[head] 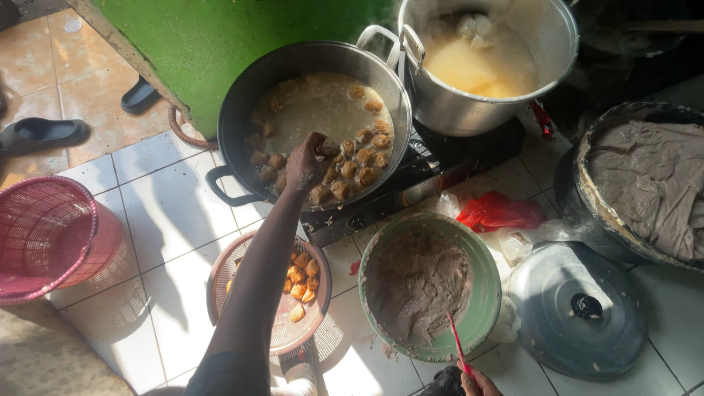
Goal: The person sits on the floor and uses a pink spatula to scoop batter from a green basin, shapes it into balls by hand, and drops the balls into a wok of hot oil to fry. They repeat the cycle, occasionally retrieving or repositioning fried pieces in the oil.
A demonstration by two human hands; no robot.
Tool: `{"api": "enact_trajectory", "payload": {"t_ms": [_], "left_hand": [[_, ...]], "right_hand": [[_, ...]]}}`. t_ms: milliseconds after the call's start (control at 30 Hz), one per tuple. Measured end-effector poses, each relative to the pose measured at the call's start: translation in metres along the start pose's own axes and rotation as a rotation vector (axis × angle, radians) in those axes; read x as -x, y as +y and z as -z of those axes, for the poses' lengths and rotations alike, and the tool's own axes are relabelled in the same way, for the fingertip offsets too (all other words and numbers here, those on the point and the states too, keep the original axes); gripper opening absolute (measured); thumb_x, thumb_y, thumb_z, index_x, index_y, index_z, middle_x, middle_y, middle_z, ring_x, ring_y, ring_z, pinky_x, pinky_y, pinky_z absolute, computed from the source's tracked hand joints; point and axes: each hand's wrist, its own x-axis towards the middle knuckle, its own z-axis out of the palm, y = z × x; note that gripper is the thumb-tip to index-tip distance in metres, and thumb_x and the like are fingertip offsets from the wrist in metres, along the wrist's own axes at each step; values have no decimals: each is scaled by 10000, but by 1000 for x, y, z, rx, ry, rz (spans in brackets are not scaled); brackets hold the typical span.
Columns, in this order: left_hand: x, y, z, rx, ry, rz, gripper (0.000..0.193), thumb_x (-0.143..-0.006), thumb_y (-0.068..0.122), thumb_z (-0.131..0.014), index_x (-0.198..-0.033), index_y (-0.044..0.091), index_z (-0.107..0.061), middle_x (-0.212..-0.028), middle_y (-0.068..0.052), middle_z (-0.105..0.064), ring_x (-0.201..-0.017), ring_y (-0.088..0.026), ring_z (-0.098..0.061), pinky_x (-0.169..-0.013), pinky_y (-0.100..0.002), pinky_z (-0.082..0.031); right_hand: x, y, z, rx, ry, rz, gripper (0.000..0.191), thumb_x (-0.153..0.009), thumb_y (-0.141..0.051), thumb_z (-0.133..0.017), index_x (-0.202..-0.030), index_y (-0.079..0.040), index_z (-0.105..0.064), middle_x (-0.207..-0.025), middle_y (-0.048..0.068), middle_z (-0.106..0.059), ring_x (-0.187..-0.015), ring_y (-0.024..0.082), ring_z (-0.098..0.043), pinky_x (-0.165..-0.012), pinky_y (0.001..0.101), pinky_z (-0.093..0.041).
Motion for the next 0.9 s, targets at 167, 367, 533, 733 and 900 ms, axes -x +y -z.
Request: {"api": "enact_trajectory", "payload": {"t_ms": [167,367,533,733,900], "left_hand": [[-37,23,28,-252,57,-22,605,-739,429,-887,-1227,163,-649,-1235,-127,-666,-1117,-342,-629,-842,-491,-545],[28,27,103,-110,96,-143,262,-1076,342,-649,-982,117,-745,-974,-78,-745,-755,-193,-712,-647,-353,-568],[162,-21,95,-211,102,-59,285,-1026,363,-670,-894,123,-746,-795,-83,-689,-681,-282,-686,-631,-421,-537],[324,-126,6,-417,-376,280,309,-1031,424,-602,-1056,157,-755,-899,-107,-728,-817,-341,-710,-729,-475,-542],[393,-176,-21,-210,-744,447,331,-1016,435,-591,-1091,158,-757,-945,-90,-759,-862,-297,-735,-792,-432,-550]], "right_hand": [[-13,-14,0,-3,24,-100,396,-921,-144,-666,-1304,-42,-679,-953,-38,-680,-585,15,-470,-550,192,-396],[11,-84,-12,-156,102,-384,353,-987,-224,-563,-1274,-57,-684,-709,-21,-540,-530,46,-402,-449,222,-311],[-8,-118,-34,-109,234,-248,175,-1012,-208,-556,-1009,-33,-564,-712,33,-563,-511,86,-453,-409,265,-333],[-23,-93,-44,-320,326,-395,215,-1001,-173,-633,-1166,-40,-599,-887,79,-682,-601,104,-571,-477,245,-405],[-26,-56,-56,-409,368,-508,199,-991,-168,-617,-1139,-38,-643,-877,55,-676,-615,107,-554,-480,261,-413]]}}
